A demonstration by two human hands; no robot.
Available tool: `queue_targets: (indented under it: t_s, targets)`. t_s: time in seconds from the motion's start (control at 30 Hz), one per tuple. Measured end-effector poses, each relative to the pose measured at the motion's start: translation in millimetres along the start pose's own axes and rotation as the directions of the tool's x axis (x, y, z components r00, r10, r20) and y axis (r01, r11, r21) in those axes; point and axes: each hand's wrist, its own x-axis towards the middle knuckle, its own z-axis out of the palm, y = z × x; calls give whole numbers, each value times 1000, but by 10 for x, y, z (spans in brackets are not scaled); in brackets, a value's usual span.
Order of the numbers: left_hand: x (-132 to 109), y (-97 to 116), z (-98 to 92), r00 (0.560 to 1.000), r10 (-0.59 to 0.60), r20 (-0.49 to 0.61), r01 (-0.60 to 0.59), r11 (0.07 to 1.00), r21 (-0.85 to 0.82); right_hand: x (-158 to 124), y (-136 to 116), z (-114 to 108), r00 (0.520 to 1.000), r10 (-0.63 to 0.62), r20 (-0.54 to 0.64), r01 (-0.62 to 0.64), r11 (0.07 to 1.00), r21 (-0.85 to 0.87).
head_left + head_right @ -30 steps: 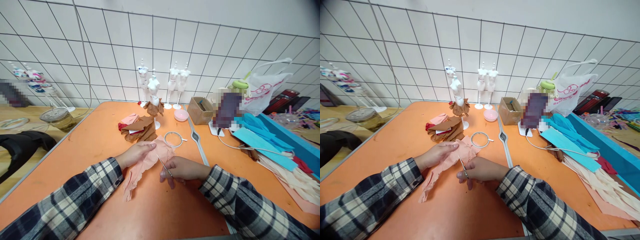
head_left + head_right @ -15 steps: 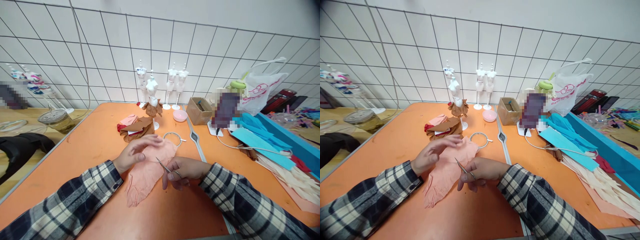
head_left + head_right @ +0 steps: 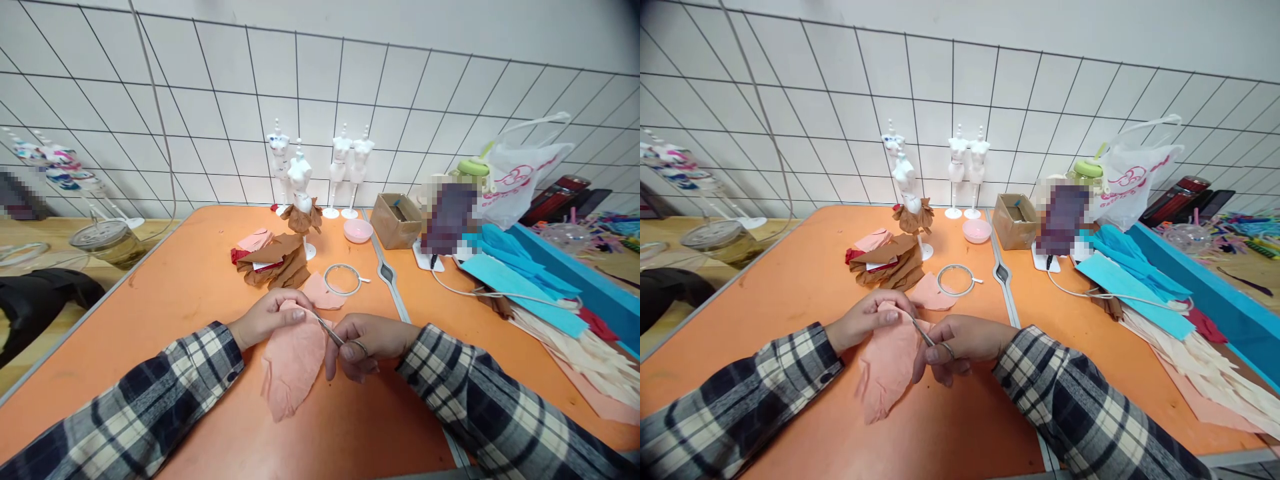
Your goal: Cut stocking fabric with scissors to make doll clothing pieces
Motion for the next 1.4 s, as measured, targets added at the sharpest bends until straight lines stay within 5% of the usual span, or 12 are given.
queue_targets:
  t_s: [0.23,0.37,0.77,1.27,1.4]
  targets:
    - [47,-73,29,975,-190,-118,135,920,-367,55,65,33,997,-72,-38,72,997,12]
    - [39,-52,11,975,-220,-17,189,875,-446,73,72,50,998,-20,-63,19,1000,-15]
    - [56,-124,-3,964,-261,50,265,925,-272,121,105,29,996,-75,-56,68,991,-118]
    - [45,-148,3,965,-232,119,259,902,-345,199,119,122,981,-131,-145,130,991,-17]
    - [46,-161,13,975,-219,27,216,921,-325,203,145,127,979,-124,-165,127,992,8]
